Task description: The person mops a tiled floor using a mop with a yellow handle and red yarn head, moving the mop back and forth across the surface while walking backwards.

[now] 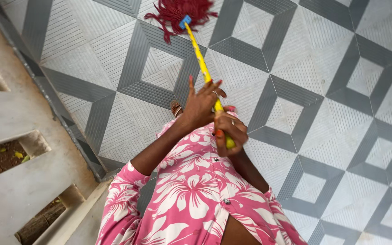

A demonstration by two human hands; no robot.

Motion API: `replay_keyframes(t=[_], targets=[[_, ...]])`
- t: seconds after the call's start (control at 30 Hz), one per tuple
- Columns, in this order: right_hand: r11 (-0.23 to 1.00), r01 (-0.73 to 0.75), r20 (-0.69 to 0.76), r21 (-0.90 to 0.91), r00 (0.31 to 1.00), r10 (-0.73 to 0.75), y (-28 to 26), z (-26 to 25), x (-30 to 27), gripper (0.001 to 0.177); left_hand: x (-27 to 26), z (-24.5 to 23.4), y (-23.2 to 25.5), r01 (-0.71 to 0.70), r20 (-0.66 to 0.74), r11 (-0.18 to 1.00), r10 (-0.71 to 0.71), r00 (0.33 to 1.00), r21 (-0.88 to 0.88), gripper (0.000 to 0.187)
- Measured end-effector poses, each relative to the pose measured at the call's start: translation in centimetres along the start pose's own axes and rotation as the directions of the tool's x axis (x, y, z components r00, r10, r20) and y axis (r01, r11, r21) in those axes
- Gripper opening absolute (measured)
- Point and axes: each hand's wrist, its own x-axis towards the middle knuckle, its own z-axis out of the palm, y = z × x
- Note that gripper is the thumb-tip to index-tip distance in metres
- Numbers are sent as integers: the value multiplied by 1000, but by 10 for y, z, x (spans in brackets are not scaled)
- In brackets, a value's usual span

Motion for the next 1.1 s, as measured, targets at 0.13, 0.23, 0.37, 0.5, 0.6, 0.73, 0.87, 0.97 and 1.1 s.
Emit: replay_keyframes(t=[0.13,0.23,0.37,0.5,0.6,0.73,0.87,0.97,1.1], targets=[[983,116,-138,139,986,-97,20,-7,-14,12,16,22,5,8,74,1000,-7,997,-3,57],[998,-68,-80,7,994,68,36,-20,-27,13,37,53,-18,23,25,1000,-23,999,-15,59],[983,-153,-53,-104,988,148,70,-22,-26,12,72,94,-60,50,-114,999,-50,992,-2,50],[978,-157,-66,-135,987,149,78,-4,-18,11,83,86,-71,42,-58,997,-38,998,72,38],[988,-97,20,-123,995,101,43,-7,-8,9,63,47,-47,1,21,997,-3,1000,80,36],[999,37,64,30,997,-39,-14,-6,-6,6,5,11,2,-17,154,998,7,988,62,34],[962,232,111,142,962,-249,-8,4,-5,8,-18,1,10,-28,-53,999,26,998,-38,29],[960,268,112,76,955,-276,16,22,-8,11,-13,4,-12,43,-70,986,-55,996,-162,23],[974,222,303,36,927,-222,80,31,-4,16,15,24,-66,39,-183,949,-101,978,-313,24]])
